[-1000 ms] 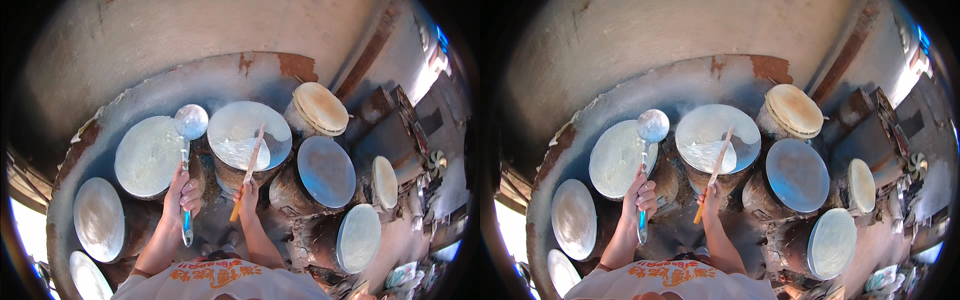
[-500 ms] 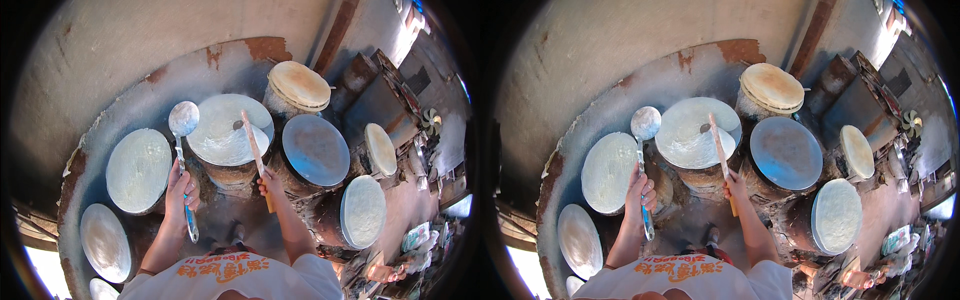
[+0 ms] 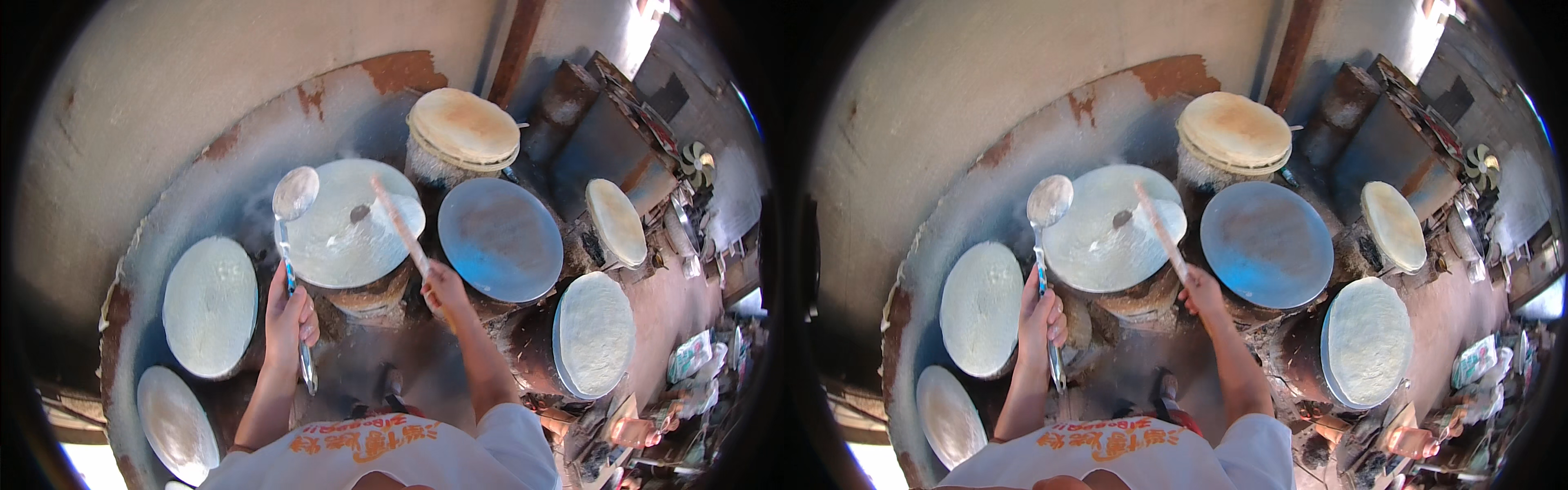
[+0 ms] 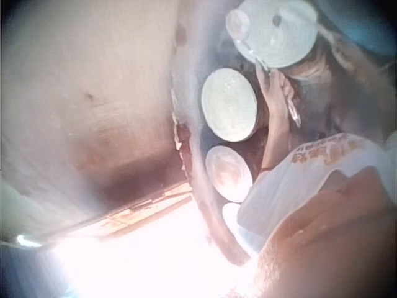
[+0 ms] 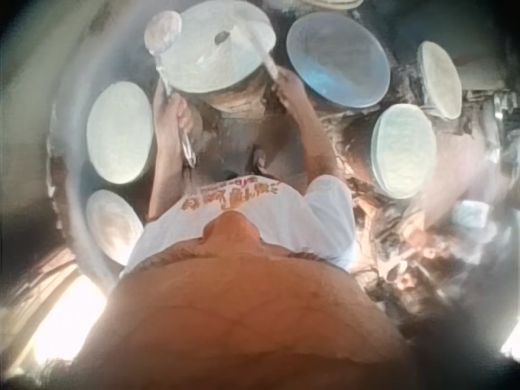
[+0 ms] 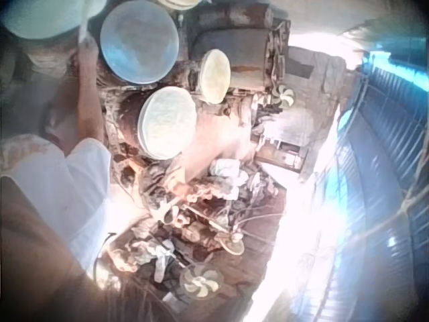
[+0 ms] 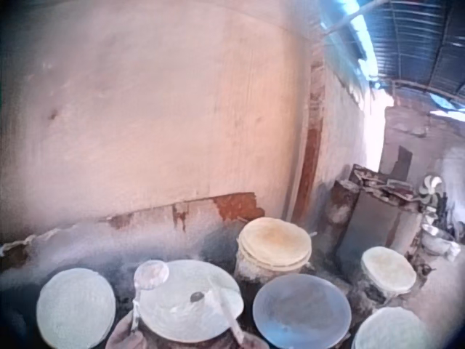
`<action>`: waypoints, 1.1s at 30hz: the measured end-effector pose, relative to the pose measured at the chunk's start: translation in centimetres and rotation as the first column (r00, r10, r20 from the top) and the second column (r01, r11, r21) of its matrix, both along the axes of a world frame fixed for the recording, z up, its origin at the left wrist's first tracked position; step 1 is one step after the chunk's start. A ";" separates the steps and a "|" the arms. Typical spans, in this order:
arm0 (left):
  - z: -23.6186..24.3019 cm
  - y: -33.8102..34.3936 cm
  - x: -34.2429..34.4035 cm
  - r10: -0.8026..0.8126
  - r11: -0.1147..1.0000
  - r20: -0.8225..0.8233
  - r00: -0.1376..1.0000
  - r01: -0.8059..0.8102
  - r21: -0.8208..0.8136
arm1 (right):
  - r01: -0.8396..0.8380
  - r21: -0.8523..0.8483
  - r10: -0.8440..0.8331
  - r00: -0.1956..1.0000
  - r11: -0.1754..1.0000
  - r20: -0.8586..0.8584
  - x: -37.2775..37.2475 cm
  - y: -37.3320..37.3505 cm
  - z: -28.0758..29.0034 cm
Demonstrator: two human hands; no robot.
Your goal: The person spreads white batter onto a series of hot circular plates using a ladle and a stick. They then peel the thin wrappers off the plates and stack them.
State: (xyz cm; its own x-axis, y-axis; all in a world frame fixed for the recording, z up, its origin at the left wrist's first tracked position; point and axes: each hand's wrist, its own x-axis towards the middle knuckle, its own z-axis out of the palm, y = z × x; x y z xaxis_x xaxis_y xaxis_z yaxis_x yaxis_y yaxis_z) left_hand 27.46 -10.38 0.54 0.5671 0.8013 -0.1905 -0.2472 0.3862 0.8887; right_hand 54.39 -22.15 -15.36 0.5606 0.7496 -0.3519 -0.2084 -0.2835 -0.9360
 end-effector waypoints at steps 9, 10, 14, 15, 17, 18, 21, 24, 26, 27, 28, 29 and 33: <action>-0.2 1.8 4.9 -0.051 0.999 -0.054 0.997 0.050 -0.017 | 0.119 -0.085 -0.073 0.906 0.989 0.416 1.7 0.5 -0.8; 0.1 1.2 5.8 -0.055 0.998 -0.046 0.997 0.053 -0.041 | 0.122 0.014 -0.091 0.657 0.992 0.749 3.9 2.3 -1.8; 0.1 1.8 5.7 -0.060 0.998 -0.112 0.992 0.058 -0.019 | -0.013 -0.036 0.038 0.278 0.999 0.960 2.2 5.3 -0.5; 0.3 2.1 5.8 -0.094 0.996 -0.131 0.987 0.091 -0.024 | 0.002 -0.045 0.043 0.288 0.999 0.957 2.3 3.3 -0.3; -0.8 2.8 6.4 -0.096 0.994 -0.152 0.984 0.088 -0.060 | 0.234 -0.161 0.024 0.497 0.959 0.867 2.4 0.6 -0.4; -1.5 3.7 8.2 -0.128 0.988 -0.139 0.982 0.113 -0.108 | 0.233 -0.207 0.077 0.468 0.950 0.880 2.1 0.6 -0.7; -2.4 6.6 11.8 -0.164 0.949 0.011 0.986 0.161 -0.272 | 0.112 -0.200 0.150 0.350 0.973 0.925 -0.1 4.9 0.1; -1.4 11.4 11.1 -0.134 0.691 0.469 0.873 0.421 -0.588 | 0.160 -0.146 0.082 0.353 0.976 0.932 2.5 2.7 1.8; -0.1 12.3 9.0 0.018 0.408 0.740 0.672 0.671 -0.619 | 0.213 -0.174 0.062 0.449 0.962 0.892 2.9 -0.5 0.6; 0.5 12.3 8.8 0.002 0.510 0.700 0.714 0.601 -0.615 | 0.208 -0.180 0.067 0.458 0.962 0.886 2.1 -0.4 0.2; 0.2 12.2 9.0 -0.014 0.598 0.618 0.786 0.502 -0.625 | 0.145 -0.158 0.083 0.424 0.977 0.902 1.0 -0.1 -0.2; -0.3 12.1 9.1 -0.021 0.680 0.527 0.849 0.399 -0.616 | 0.081 -0.138 0.096 0.388 0.987 0.916 0.0 0.3 -0.7; -2.1 13.4 8.6 0.113 0.468 0.507 0.854 0.405 -0.786 | 0.087 -0.125 0.080 0.402 0.988 0.912 2.6 2.7 0.6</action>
State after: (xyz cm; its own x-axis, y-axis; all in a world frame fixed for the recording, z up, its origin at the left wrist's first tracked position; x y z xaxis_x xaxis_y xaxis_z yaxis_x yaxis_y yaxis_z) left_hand 36.02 3.02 -1.53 0.8708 0.2724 -0.4093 -0.3451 0.9316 -0.1141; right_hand 57.04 -19.47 -14.80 0.6116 0.7399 0.2801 0.7444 -0.4182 -0.5205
